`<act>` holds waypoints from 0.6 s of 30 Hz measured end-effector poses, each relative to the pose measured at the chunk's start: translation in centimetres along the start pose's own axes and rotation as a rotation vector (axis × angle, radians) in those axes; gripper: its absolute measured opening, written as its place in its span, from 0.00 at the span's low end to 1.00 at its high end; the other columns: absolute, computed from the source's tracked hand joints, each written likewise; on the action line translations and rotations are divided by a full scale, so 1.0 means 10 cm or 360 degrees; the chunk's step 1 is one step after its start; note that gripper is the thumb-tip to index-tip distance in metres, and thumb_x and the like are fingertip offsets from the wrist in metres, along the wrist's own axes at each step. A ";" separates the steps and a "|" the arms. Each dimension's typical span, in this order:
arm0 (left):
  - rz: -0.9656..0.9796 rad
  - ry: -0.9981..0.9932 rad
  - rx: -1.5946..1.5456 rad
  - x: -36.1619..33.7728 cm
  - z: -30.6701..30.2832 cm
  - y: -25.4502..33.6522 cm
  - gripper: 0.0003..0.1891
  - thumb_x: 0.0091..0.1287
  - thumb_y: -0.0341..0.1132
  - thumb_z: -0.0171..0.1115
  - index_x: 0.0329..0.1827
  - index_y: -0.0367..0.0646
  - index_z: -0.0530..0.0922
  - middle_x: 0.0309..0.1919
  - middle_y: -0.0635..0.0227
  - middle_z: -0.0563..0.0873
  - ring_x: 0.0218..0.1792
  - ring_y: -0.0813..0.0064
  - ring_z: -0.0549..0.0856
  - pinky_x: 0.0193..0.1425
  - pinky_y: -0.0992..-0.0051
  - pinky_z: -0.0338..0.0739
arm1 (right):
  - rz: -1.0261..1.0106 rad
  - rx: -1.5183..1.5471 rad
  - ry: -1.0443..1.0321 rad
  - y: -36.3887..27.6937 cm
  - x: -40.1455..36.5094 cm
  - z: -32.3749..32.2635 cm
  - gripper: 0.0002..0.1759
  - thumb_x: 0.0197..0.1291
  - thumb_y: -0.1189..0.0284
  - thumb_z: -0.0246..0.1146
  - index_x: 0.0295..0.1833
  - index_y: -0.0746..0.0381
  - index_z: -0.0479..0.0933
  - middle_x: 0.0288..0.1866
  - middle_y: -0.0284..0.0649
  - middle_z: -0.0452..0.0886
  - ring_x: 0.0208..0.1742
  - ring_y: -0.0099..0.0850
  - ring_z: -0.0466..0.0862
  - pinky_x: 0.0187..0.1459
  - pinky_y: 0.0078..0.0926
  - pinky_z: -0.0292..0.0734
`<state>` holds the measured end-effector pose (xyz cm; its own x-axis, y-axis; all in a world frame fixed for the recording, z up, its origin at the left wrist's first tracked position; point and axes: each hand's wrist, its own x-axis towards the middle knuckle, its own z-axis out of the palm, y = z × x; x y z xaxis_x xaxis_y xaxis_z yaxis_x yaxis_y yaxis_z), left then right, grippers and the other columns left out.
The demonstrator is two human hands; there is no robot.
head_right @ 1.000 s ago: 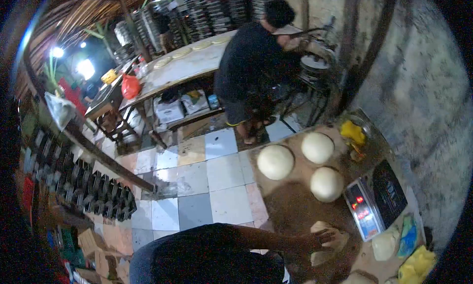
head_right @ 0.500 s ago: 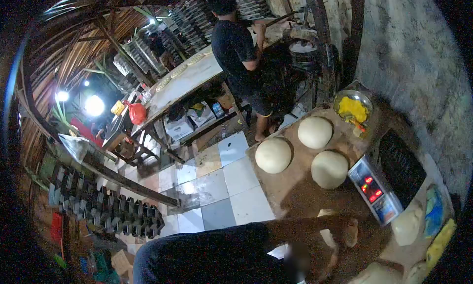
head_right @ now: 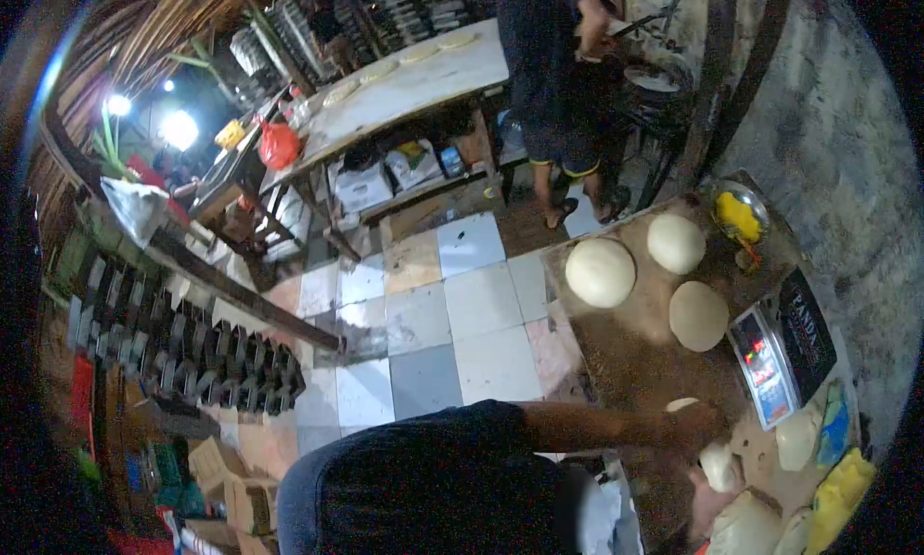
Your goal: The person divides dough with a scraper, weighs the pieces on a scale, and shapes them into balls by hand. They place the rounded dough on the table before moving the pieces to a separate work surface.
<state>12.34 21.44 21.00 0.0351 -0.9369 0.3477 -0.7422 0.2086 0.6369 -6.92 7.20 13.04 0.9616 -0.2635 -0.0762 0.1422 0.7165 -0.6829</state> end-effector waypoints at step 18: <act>-0.1428 -0.0234 -0.0386 0.21 0.74 -1.03 0.24 0.61 0.52 0.58 0.60 0.57 0.74 0.51 0.58 0.78 0.49 0.64 0.79 0.53 0.63 0.76 | -0.0010 -0.1326 0.0943 0.37 -0.05 -1.19 0.17 0.61 0.64 0.55 0.51 0.64 0.72 0.46 0.41 0.76 0.45 0.29 0.75 0.48 0.28 0.72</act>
<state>15.10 15.25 10.09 0.4292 -0.7984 -0.4224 -0.3185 -0.5714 0.7564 -9.62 2.31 1.87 0.6587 -0.7047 -0.2634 -0.2786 0.0968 -0.9555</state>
